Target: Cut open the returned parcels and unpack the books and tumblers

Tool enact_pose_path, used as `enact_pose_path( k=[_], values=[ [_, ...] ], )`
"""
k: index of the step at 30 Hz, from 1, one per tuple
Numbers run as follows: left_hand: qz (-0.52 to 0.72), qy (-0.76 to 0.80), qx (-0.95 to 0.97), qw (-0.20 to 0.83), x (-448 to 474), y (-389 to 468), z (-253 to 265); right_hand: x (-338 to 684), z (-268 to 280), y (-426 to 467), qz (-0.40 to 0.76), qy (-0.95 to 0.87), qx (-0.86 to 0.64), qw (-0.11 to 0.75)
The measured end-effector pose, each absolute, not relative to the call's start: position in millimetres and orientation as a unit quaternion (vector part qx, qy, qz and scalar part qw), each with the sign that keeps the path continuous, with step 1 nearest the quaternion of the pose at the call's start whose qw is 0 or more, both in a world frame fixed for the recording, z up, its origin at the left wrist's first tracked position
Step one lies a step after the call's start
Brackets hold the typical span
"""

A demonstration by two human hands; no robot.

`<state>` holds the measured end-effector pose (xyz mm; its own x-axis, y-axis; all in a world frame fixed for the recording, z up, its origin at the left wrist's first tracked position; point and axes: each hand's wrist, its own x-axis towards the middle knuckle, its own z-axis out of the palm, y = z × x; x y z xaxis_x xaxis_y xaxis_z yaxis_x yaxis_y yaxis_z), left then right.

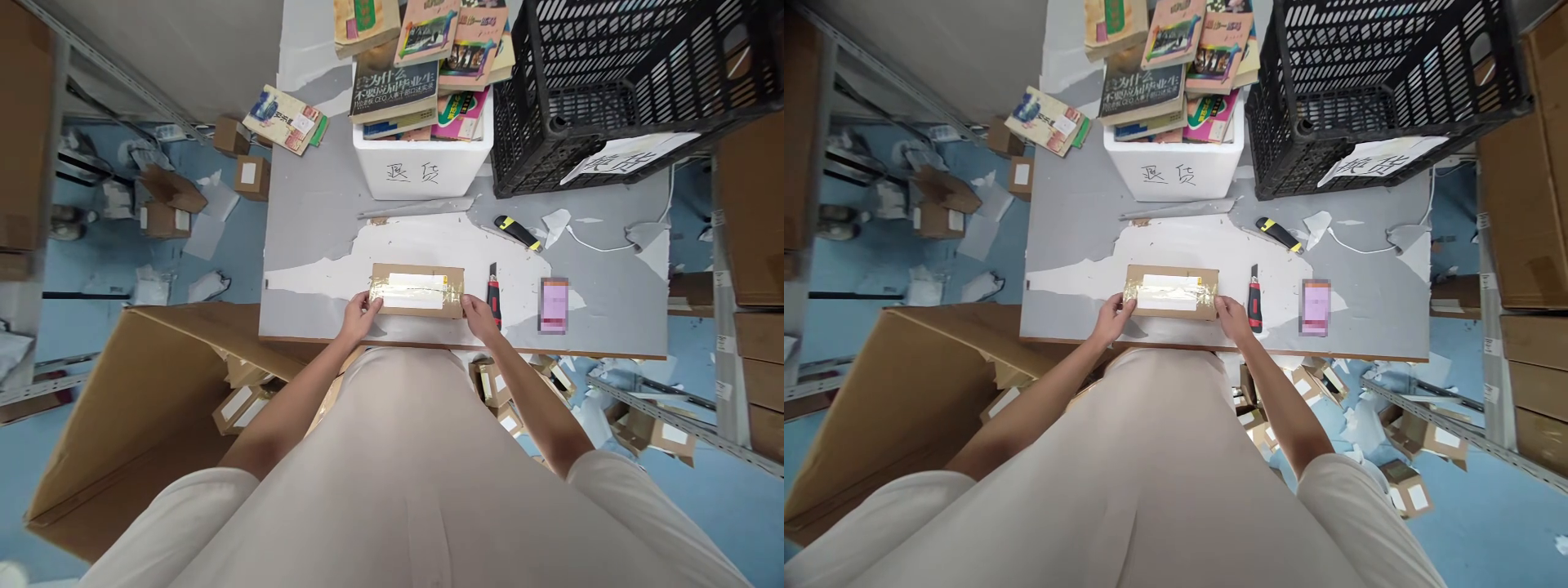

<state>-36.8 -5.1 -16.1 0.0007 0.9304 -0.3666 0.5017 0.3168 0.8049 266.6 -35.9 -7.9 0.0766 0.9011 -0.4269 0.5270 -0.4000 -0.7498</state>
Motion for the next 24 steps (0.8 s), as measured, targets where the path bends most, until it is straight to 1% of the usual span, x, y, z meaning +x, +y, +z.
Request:
enact_pose_path(
  k=[6, 10, 13, 17, 20, 24],
  values=[
    [0.255, 0.626, 0.537, 0.505, -41, -18, -26, 269, -28, -48, 0.543, -0.409, -0.671, 0.297],
    [0.269, 0.612, 0.499, 0.552, -42, -20, -37, 272, -41, -52, 0.579, -0.411, -0.639, 0.296],
    [0.277, 0.603, 0.475, 0.578, -44, -21, -46, 273, -49, -54, 0.585, -0.427, -0.627, 0.285],
    [0.274, 0.617, 0.471, 0.568, -45, -23, -54, 270, -54, -55, 0.588, -0.427, -0.628, 0.279],
    [0.279, 0.630, 0.470, 0.552, -44, -21, -51, 269, -48, -51, 0.578, -0.434, -0.633, 0.278],
    [0.279, 0.653, 0.500, 0.497, -39, -8, -36, 272, -29, -40, 0.537, -0.482, -0.644, 0.255]
  ],
)
